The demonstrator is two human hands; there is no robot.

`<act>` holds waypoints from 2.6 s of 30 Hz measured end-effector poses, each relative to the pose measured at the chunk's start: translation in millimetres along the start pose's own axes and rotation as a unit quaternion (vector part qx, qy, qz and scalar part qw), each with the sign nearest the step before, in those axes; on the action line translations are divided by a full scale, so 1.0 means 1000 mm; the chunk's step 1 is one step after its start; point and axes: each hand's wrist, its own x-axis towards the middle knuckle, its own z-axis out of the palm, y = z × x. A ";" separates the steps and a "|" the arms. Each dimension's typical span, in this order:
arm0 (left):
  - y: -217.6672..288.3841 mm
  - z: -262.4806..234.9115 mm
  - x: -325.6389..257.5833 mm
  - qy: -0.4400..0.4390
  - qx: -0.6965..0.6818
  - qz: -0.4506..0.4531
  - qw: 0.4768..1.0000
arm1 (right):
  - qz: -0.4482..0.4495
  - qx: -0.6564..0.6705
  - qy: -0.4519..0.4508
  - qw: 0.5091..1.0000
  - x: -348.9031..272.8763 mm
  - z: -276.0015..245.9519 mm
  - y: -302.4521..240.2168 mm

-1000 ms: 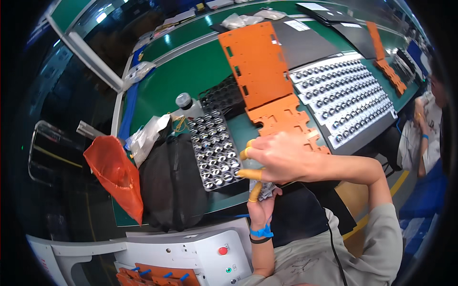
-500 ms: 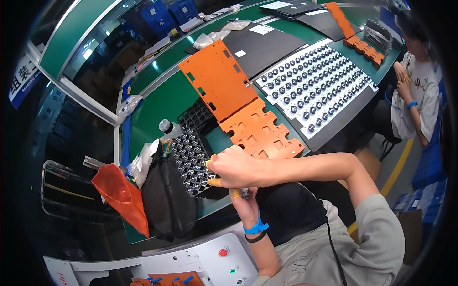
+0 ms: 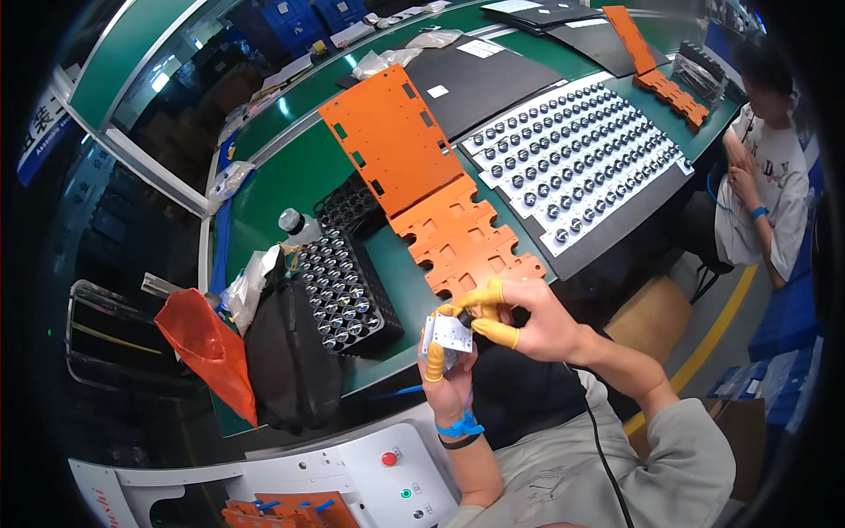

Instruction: The person sits at a factory workstation and repeatedly picks up small white rectangular components from a tray. They peel off a protective film from each component and place it onto an orange fixture on the table. The person wears yellow finger cots and handles the items one by one in a repetitive assembly loop.

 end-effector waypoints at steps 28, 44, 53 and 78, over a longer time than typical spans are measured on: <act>0.001 0.038 -0.007 -0.030 0.457 0.291 0.840 | -0.014 -0.065 -0.070 0.995 -0.023 -0.030 -0.007; -0.014 0.047 -0.004 0.071 0.319 0.129 0.936 | -0.049 -0.286 0.035 0.956 -0.034 0.005 -0.006; -0.030 0.042 0.027 0.098 0.294 0.124 0.943 | -0.010 -0.315 0.086 0.945 0.032 -0.030 0.036; -0.051 0.034 0.045 0.078 0.319 0.090 0.940 | 0.329 -0.445 -0.263 0.790 0.182 -0.083 0.137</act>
